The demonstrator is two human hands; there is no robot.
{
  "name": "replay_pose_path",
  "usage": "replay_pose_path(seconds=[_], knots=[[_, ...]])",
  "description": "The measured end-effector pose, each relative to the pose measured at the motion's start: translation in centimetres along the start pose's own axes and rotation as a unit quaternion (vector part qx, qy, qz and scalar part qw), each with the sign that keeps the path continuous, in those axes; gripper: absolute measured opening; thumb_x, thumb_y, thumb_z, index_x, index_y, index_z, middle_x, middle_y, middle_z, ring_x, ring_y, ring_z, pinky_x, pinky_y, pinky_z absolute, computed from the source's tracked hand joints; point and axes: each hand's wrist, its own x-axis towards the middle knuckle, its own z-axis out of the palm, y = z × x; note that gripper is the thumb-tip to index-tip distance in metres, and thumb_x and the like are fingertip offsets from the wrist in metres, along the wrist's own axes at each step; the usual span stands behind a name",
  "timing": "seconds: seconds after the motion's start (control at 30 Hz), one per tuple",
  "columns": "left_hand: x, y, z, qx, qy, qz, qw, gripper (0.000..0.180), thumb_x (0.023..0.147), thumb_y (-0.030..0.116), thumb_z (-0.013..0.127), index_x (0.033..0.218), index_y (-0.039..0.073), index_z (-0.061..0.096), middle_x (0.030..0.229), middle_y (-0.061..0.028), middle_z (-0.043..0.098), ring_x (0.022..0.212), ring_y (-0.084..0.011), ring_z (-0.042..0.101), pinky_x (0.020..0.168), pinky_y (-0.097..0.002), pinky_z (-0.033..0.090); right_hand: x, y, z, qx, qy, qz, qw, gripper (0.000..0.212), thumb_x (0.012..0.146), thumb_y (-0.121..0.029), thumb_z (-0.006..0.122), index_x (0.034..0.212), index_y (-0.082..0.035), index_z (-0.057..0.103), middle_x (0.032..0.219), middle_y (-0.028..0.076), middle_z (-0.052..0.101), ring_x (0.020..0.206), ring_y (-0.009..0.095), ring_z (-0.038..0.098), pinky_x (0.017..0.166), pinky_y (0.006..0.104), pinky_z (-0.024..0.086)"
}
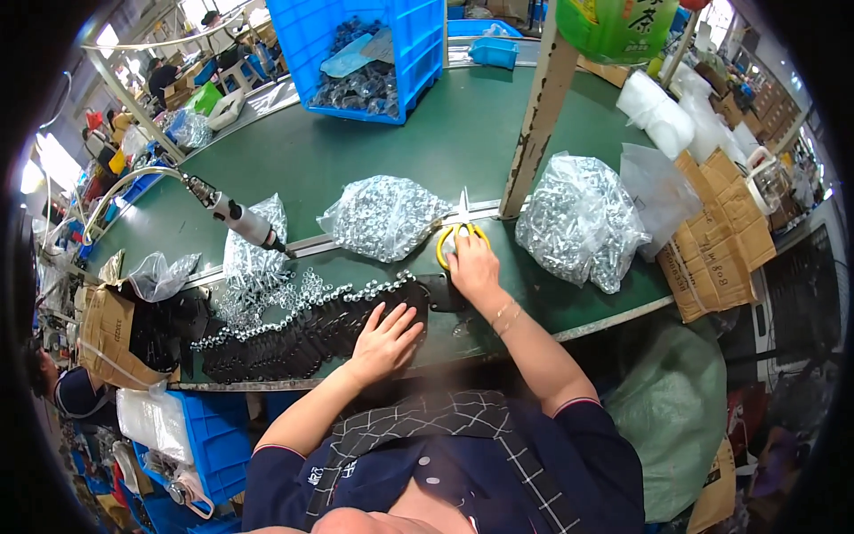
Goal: The recorder is assembling small electronic parts, likely LED strips, by unwrapping them and using a pneumatic screwdriver at an assembly station.
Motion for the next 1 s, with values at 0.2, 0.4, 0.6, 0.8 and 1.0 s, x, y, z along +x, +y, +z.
replay_pose_path(seconds=[0.2, 0.4, 0.6, 0.8, 1.0], knots=[[2.7, -1.6, -2.0, -0.012, 0.044, -0.078, 0.996, 0.027, 0.074, 0.018, 0.064, 0.1, 0.01, 0.063, 0.112, -0.0098, 0.059, 0.111, -0.025, 0.052, 0.1, -0.0456, 0.033, 3.3, 1.1, -0.7, -0.1, -0.055, 0.12, 0.986, 0.055, 0.074, -0.018, 0.065, 0.121, -0.004, 0.04, 0.092, 0.019, 0.057, 0.088, 0.035, 0.059, 0.075, 0.0406, 0.051], [5.9, -13.0, -4.2, 0.052, 0.201, -0.305, 0.929, 0.034, 0.077, 0.019, 0.061, 0.107, 0.002, 0.057, 0.11, -0.0211, 0.055, 0.109, -0.0351, 0.05, 0.094, -0.0421, 0.039, 0.3, 4.3, -3.1, -0.062, -0.104, 0.173, 0.977, 0.052, 0.069, -0.013, 0.067, 0.113, -0.003, 0.043, 0.097, 0.022, 0.056, 0.088, 0.034, 0.061, 0.075, 0.0395, 0.051], [7.8, -23.3, 1.0, -0.355, -0.01, -0.605, 0.712, 0.049, 0.08, 0.039, 0.065, 0.105, -0.003, 0.058, 0.08, -0.0127, 0.063, 0.072, -0.0257, 0.062, 0.062, -0.0331, 0.051, -7.1, 5.8, -9.1, -0.03, -0.021, 0.124, 0.992, 0.052, 0.07, -0.01, 0.06, 0.119, -0.003, 0.044, 0.093, 0.019, 0.058, 0.08, 0.037, 0.06, 0.071, 0.0421, 0.051], [6.3, -22.9, 2.1, -0.346, 0.199, -0.531, 0.748, 0.036, 0.08, 0.031, 0.068, 0.09, -0.003, 0.064, 0.071, -0.0054, 0.062, 0.06, -0.0144, 0.057, 0.053, -0.0284, 0.046, -11.4, 7.7, -15.4, 0.0, 0.269, 0.055, 0.962, 0.054, 0.07, -0.003, 0.062, 0.123, -0.004, 0.048, 0.102, 0.014, 0.059, 0.089, 0.026, 0.061, 0.079, 0.032, 0.049], [10.6, -14.1, -2.8, -0.166, 0.335, -0.371, 0.851, 0.025, 0.08, 0.01, 0.051, 0.1, -0.002, 0.061, 0.099, -0.0189, 0.061, 0.097, -0.0303, 0.057, 0.084, -0.0383, 0.044, -14.4, 9.1, -14.2, 0.325, 0.259, 0.164, 0.895, 0.055, 0.082, 0.002, 0.056, 0.134, -0.001, 0.037, 0.131, 0.016, 0.047, 0.115, 0.025, 0.05, 0.098, 0.0339, 0.039]])
